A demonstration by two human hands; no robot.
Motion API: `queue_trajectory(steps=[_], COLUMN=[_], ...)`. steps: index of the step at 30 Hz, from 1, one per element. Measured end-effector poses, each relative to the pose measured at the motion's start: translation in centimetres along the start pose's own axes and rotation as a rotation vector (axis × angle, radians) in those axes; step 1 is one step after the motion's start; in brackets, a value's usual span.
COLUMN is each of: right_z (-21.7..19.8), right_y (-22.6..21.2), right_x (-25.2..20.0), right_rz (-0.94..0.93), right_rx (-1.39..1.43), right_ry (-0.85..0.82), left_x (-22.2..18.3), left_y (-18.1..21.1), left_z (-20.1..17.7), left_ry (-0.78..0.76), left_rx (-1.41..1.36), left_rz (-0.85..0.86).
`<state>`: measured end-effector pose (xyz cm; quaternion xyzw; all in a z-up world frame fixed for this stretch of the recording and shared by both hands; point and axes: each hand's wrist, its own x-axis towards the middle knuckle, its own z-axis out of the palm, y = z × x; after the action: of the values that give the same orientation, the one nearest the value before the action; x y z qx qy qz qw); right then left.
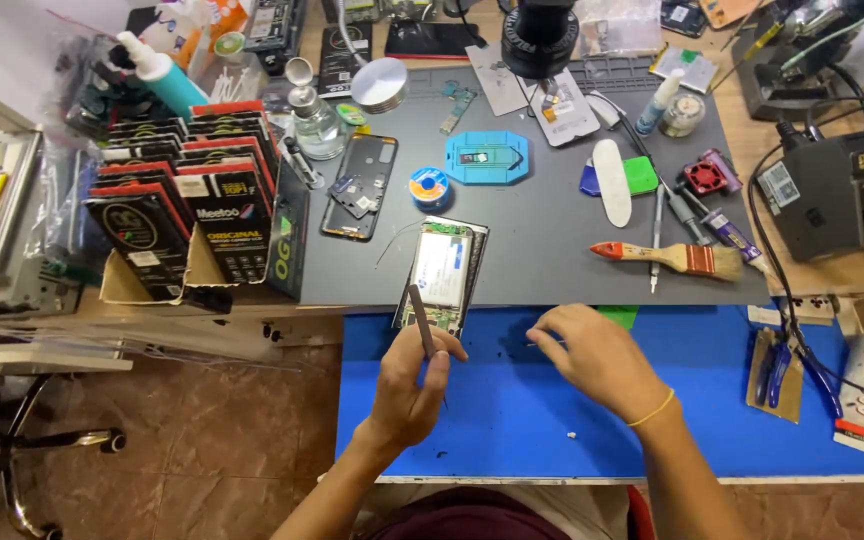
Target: A person is performing delicate repair work on a smartphone motherboard using a soldering iron and tweezers on a specialized workbench.
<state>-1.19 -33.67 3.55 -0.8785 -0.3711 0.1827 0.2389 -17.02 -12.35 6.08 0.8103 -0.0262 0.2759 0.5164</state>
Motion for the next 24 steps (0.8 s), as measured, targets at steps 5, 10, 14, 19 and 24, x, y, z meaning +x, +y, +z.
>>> queue_trajectory(steps=[5,10,14,19,24], right_z=[8.5,10.5,10.7,10.8,11.5], right_y=[0.9,0.8,0.2,0.9,2.0], right_x=[2.4,8.8,9.0,9.4,9.7], right_rz=[-0.235,0.060,0.059,0.098,0.117], right_rx=[-0.179,-0.307,-0.325,-0.326,-0.318], right_ry=[-0.096,0.057,0.087,0.166,0.210], left_x=[-1.7,-2.6,-2.3,-1.7,0.3], left_y=[-0.8,-2.0,-1.9,-2.7,-3.1], left_z=[-3.6,-4.6,-4.9,-6.1,-6.4], left_ry=[0.040,0.054,0.064,0.086,0.104], left_rx=[0.162,0.182,0.211,0.232,0.202], left_rz=[-0.007,-0.156,-0.087,-0.140,-0.102])
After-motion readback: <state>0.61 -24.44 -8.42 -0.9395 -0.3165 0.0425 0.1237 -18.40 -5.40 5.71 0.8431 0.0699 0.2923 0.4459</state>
